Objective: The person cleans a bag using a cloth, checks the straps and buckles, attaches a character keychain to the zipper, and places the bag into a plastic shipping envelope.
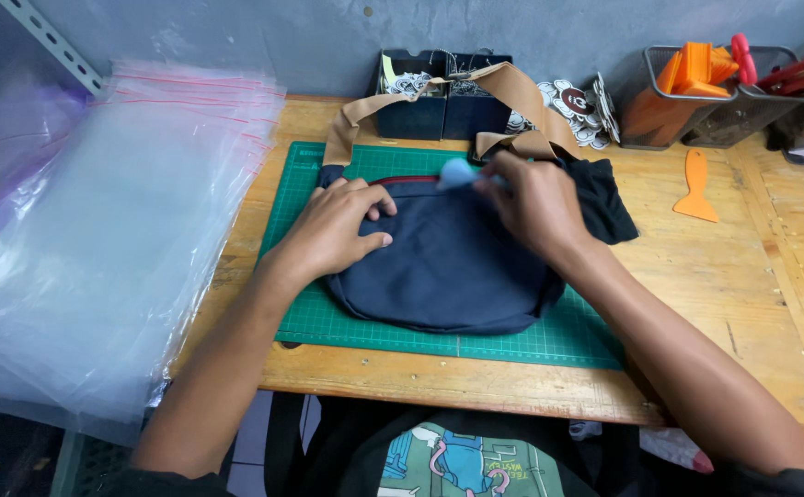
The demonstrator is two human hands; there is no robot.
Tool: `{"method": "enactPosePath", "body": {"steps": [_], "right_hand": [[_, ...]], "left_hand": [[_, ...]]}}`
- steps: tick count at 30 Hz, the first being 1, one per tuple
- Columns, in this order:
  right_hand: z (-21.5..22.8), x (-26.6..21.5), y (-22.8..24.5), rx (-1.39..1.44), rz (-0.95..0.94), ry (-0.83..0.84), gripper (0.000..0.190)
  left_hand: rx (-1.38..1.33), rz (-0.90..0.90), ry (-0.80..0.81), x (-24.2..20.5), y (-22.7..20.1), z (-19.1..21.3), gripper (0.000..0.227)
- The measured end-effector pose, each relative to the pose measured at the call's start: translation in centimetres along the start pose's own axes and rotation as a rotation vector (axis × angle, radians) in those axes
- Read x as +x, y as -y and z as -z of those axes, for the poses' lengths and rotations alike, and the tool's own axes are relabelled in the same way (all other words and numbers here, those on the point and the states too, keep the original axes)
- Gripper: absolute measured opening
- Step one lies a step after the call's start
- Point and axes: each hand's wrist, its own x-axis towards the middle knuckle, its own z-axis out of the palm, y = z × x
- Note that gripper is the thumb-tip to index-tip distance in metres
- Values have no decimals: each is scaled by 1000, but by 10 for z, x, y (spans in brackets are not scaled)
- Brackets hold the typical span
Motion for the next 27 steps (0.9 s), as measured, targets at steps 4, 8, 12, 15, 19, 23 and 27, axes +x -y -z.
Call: {"method": "enactPosePath", "body": {"steps": [4,8,12,15,19,23,27], "right_hand": [[31,-6,16,296,17,59,12],[59,-10,-5,322,-52,436,12],[97,-15,-48,167,-284,478,14],[101,-16,-74,319,-116,884,21],[104,-15,-91,59,-279,418,20],[106,-16,-78,228,-134,700,14],[99,-12,-92,147,-217,700,19]], "left_hand": [[-14,8,26,0,-5,6,37],[58,-34,76,-3,-7,8,64],[69,-74,134,1,11,-2,84],[57,-69,142,2,14,-5,91],[54,-89,144,4,20,-6,91],[33,-113,136,6,22,-5,90],[16,-121,157,5,20,-1,91]]}}
